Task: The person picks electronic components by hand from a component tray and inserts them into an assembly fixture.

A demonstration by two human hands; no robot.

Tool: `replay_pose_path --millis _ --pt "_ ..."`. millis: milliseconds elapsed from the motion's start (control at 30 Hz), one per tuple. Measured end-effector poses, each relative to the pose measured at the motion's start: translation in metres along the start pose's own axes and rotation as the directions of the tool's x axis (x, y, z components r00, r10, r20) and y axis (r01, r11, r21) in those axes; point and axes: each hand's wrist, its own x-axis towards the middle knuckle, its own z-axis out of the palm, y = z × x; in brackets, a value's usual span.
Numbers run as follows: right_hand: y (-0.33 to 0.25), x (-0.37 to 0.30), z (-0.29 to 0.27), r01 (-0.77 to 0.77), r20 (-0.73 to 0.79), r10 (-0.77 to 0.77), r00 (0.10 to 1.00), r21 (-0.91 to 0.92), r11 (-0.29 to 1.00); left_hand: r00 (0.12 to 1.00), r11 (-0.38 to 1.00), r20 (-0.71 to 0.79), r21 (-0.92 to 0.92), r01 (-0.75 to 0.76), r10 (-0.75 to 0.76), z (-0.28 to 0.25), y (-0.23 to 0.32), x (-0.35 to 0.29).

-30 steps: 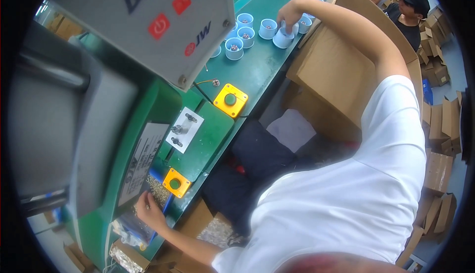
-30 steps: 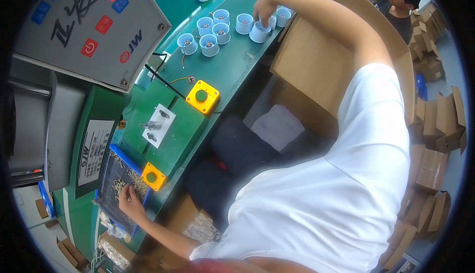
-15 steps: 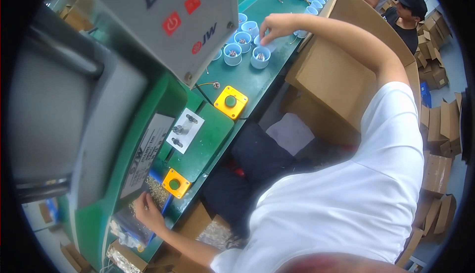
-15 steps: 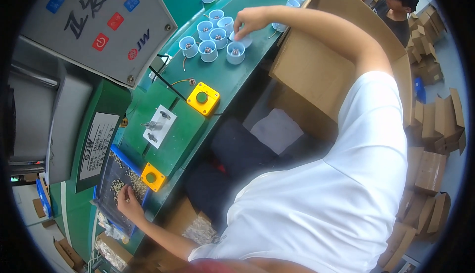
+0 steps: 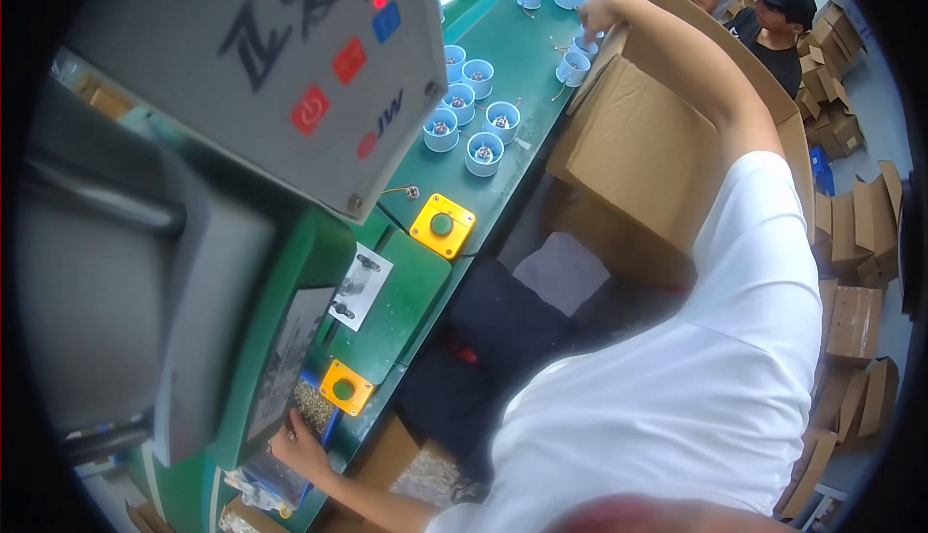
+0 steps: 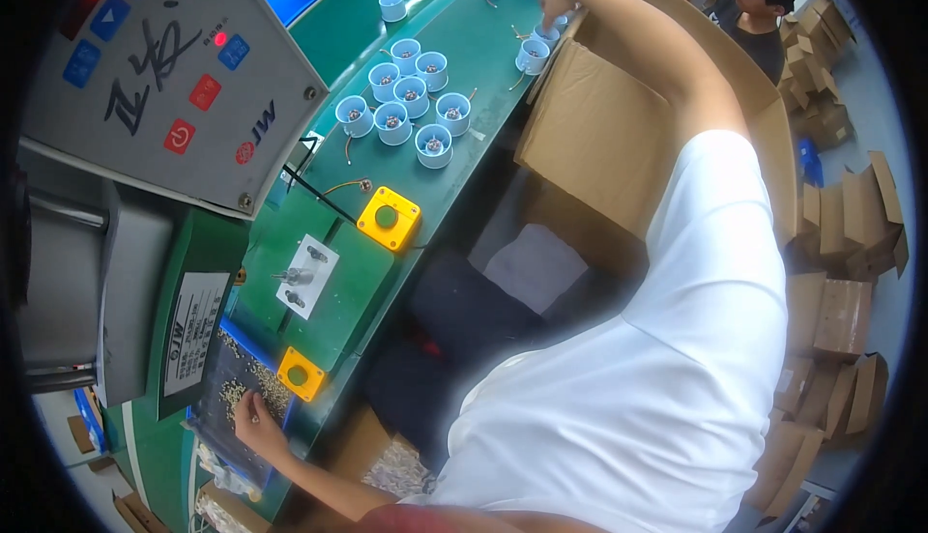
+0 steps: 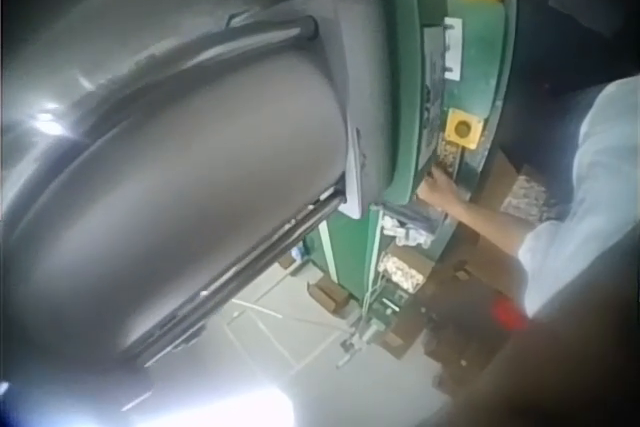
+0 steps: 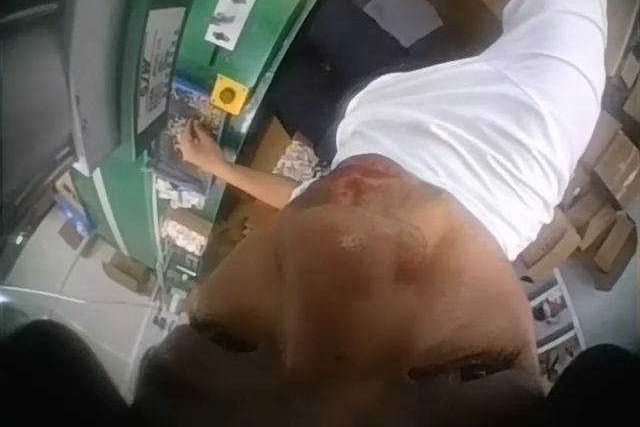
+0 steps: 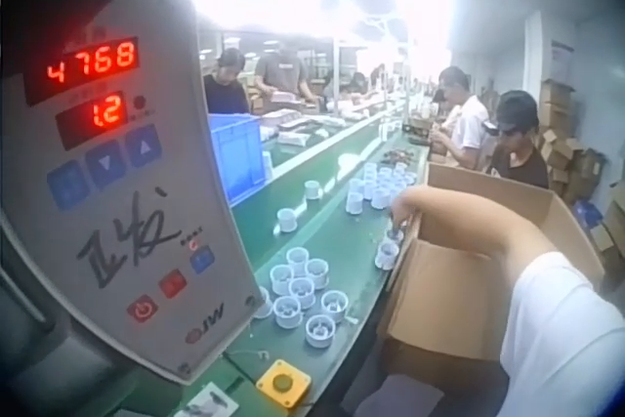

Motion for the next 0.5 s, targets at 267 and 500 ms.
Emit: replay_pose_path --millis 267,500 --pt "-0.014 0.015 0.016 -0.044 0.117 0.028 0.993 0.137 0.99 0.996 0.998 -0.083 0.058 -0.038 0.043 0.004 -0.008 0.0" --pt "-0.022 0.007 0.021 0.042 0.089 -0.057 0.994 0.158 0.987 1.0 0.999 -0.002 0.028 0.014 -0.014 0.0 0.0 -0.001"
